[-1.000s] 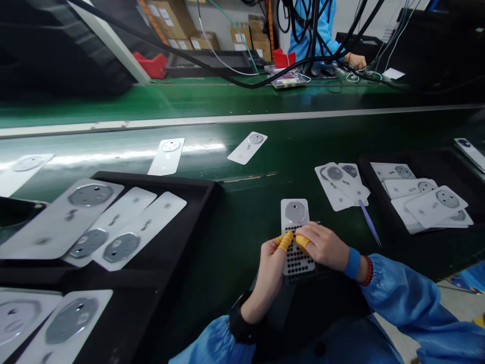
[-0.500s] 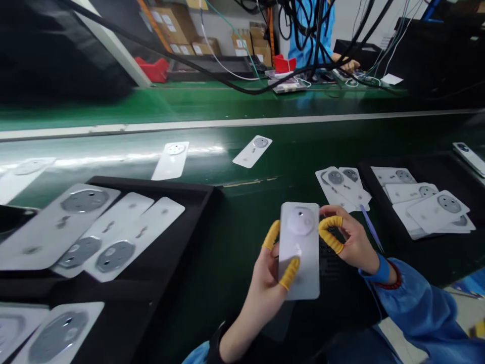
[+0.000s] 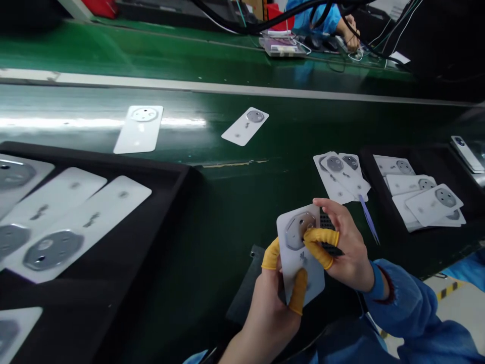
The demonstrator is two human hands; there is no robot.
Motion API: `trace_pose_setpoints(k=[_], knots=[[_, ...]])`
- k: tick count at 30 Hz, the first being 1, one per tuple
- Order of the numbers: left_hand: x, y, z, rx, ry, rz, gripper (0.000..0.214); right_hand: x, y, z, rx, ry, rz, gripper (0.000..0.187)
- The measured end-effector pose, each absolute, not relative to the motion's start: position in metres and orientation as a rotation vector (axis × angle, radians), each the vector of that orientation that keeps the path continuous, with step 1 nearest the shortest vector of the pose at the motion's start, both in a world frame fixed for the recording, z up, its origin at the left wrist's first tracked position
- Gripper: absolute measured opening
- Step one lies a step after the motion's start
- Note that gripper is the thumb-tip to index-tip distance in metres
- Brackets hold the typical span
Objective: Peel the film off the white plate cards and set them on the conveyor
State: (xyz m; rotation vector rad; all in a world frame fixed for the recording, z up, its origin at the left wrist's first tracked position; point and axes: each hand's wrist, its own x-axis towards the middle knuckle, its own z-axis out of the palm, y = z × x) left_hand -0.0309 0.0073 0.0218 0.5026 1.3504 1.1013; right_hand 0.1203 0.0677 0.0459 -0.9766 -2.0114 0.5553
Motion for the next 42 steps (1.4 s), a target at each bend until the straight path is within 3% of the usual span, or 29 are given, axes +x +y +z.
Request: trace_pose_setpoints(k=[8,18,23,36,42], knots=[[-0.029,0.002,0.025,0.424,1.203,1.178,0.042,0.124,0.063,0.047,-0.898,-2.299,0.078,0.032],[-0.033,-0.013,0.006,0.95,1.174,1.21,0.065,0.117,0.045,0.046,-0.793,-2.583,-0.244,0.035],[-0.032,-0.011,-0.003,0.908,1.159,1.201,0.057,0.126,0.062,0.042,-0.693,-2.531,0.107,0.03],[-0.027,0.001,0.035,0.588,1.088,1.153,0.065,0.126,0.07,0.026,-0.981,-1.389,1.268,0.039],[-0.027,0.001,0.036,0.543,1.103,1.159,0.066,0.127,0.073,0.024,-0.983,-1.37,1.274,0.035]])
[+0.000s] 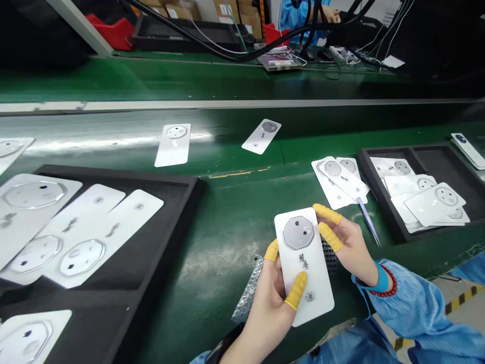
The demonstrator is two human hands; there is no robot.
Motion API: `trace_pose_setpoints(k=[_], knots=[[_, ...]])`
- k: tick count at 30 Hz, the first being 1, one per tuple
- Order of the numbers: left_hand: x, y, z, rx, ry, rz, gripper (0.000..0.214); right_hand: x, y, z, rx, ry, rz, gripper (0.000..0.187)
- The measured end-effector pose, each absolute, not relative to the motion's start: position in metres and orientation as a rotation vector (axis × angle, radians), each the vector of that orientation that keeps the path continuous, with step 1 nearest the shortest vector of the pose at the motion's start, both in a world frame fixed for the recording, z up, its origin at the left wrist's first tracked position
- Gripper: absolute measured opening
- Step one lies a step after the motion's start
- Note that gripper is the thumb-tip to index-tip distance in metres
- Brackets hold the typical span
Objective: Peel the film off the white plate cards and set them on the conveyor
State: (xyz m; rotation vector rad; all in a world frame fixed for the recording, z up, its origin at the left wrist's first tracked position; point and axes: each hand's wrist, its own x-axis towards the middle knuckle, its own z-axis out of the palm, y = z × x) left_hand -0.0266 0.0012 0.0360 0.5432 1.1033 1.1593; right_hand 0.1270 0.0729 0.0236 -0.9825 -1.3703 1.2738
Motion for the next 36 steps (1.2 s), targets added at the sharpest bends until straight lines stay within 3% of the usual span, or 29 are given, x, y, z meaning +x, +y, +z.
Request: trace_pose_setpoints(k=[7,10,20,25,32,36], knots=[[-0.027,0.0,0.039,0.529,1.107,1.143,0.065,0.13,0.069,0.031,-0.864,-1.959,0.472,0.037],[-0.027,-0.001,0.038,0.545,1.114,1.141,0.064,0.13,0.068,0.029,-0.798,-2.104,0.397,0.04],[-0.026,-0.004,0.038,0.567,1.135,1.119,0.065,0.134,0.065,0.03,-0.675,-2.344,0.053,0.018],[-0.028,-0.004,0.032,0.656,1.096,1.133,0.065,0.134,0.066,0.032,-0.625,-2.368,0.1,0.018],[-0.035,-0.003,0.021,0.959,1.111,1.124,0.052,0.131,0.07,0.031,-0.575,-2.326,0.287,0.033],[-0.034,-0.004,0.028,0.786,1.084,1.146,0.055,0.133,0.069,0.034,-0.618,-2.156,0.57,0.031]])
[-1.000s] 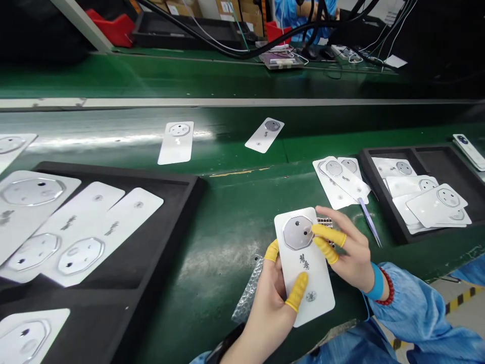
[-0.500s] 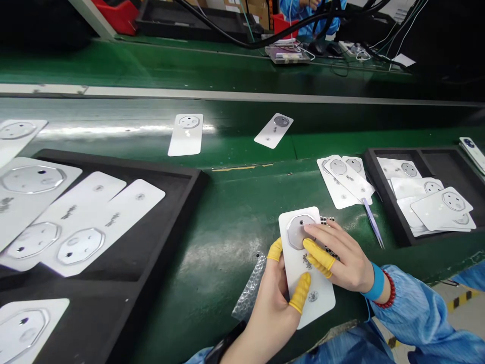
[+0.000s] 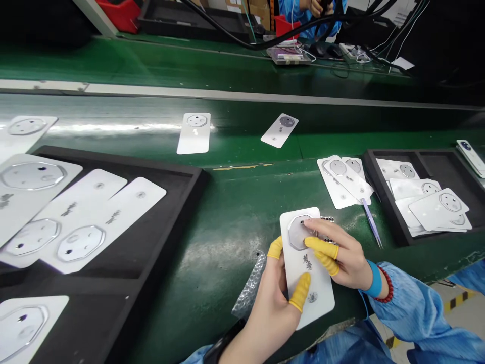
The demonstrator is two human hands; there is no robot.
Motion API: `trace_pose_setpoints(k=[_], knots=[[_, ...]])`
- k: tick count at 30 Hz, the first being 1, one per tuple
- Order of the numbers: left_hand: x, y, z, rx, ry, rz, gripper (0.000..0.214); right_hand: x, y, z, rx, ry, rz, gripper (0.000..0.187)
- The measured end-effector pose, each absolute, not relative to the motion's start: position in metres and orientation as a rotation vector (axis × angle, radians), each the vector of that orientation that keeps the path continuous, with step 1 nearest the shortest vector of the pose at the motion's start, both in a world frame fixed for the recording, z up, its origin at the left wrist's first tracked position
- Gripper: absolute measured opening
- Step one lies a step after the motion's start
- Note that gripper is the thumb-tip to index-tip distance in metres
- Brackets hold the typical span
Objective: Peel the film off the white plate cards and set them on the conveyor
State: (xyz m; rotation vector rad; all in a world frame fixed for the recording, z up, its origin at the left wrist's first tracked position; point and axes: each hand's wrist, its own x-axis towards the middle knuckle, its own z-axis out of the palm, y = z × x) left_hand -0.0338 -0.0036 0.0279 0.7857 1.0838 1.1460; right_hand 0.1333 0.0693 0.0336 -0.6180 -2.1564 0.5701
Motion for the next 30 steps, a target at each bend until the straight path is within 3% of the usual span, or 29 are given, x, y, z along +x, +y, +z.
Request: trace_pose_setpoints(k=[4,10,13,16,19,21,22,26,30], knots=[[-0.033,0.004,0.036,0.573,1.099,1.16,0.061,0.132,0.067,0.028,-0.932,-1.722,0.947,0.029],[-0.035,0.019,0.034,0.659,1.338,1.256,0.049,0.122,0.064,0.019,-0.912,-1.582,1.286,0.033],[-0.041,0.02,0.033,0.738,1.5,1.316,0.047,0.129,0.062,0.021,-0.941,-1.719,1.163,0.036],[-0.053,0.024,0.032,0.752,1.601,1.36,0.049,0.146,0.058,0.012,-1.141,-2.059,0.725,0.039],[-0.069,0.033,0.029,0.799,1.637,1.313,0.068,0.164,0.054,-0.006,-1.224,-2.237,0.426,0.022],[-0.078,0.038,0.025,0.886,1.683,1.275,0.082,0.173,0.055,-0.011,-1.163,-2.179,0.449,0.016],[-0.08,0.041,0.023,0.942,1.714,1.25,0.079,0.176,0.057,-0.01,-1.123,-2.138,0.489,0.016],[-0.073,0.043,0.02,1.085,1.594,1.085,0.037,0.18,0.071,0.02,-1.001,-2.058,0.632,0.018],[-0.051,0.039,0.024,1.056,1.323,1.015,0.051,0.173,0.082,0.043,-0.872,-2.164,0.661,0.023]])
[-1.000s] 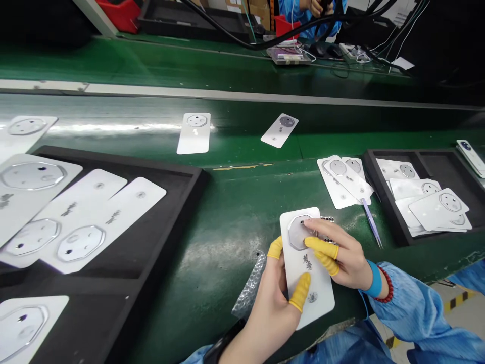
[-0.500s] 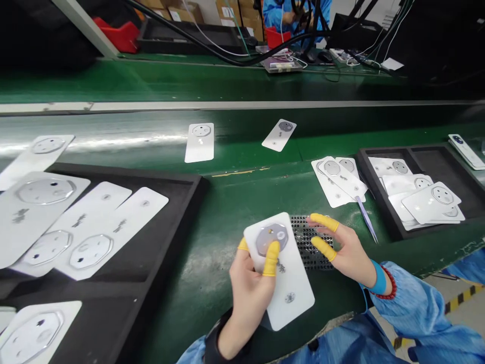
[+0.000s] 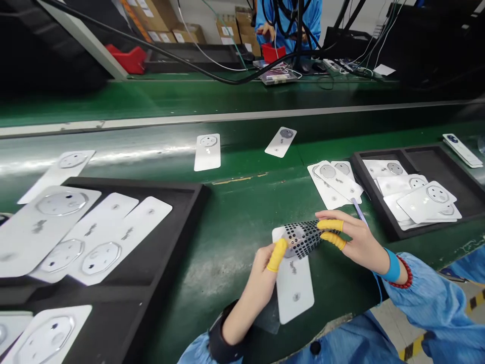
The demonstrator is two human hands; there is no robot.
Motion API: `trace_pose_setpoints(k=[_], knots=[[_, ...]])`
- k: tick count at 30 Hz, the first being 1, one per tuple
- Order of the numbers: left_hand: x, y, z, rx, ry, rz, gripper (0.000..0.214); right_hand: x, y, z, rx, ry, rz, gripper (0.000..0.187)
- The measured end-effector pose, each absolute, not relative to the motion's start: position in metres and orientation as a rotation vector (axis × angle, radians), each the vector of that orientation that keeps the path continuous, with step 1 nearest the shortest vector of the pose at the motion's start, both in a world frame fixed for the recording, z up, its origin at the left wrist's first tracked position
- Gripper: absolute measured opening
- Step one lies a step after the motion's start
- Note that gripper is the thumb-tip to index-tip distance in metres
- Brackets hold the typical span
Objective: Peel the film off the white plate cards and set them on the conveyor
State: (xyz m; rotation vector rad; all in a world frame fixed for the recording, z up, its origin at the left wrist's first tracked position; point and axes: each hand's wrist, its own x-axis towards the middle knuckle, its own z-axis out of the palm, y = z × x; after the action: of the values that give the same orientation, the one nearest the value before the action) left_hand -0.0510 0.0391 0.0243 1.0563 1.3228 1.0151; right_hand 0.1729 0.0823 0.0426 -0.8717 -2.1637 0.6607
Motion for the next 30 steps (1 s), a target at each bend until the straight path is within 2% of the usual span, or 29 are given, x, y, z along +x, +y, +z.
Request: trace_pose_setpoints(k=[6,11,13,17,24,27,30], knots=[[-0.044,0.036,0.023,0.928,1.285,1.077,0.041,0.152,0.083,0.044,-0.769,-2.218,0.654,0.02],[-0.046,0.035,0.02,0.827,1.267,1.108,0.036,0.15,0.082,0.057,-0.797,-2.205,0.999,0.026],[-0.044,0.035,0.021,0.79,1.252,1.107,0.034,0.148,0.083,0.058,-0.829,-2.186,1.005,0.022],[-0.038,0.032,0.017,0.701,1.239,1.142,0.033,0.131,0.08,0.045,-0.798,-2.153,0.677,0.01],[-0.035,0.028,-0.005,0.448,1.327,1.216,0.024,0.116,0.071,0.027,-0.587,-2.359,-0.003,0.037],[-0.032,0.028,-0.006,0.406,1.366,1.221,0.022,0.118,0.072,0.021,-0.478,-2.347,-0.132,0.038],[-0.03,0.029,-0.003,0.447,1.399,1.232,0.021,0.122,0.075,0.012,-0.441,-2.385,-0.123,0.03]])
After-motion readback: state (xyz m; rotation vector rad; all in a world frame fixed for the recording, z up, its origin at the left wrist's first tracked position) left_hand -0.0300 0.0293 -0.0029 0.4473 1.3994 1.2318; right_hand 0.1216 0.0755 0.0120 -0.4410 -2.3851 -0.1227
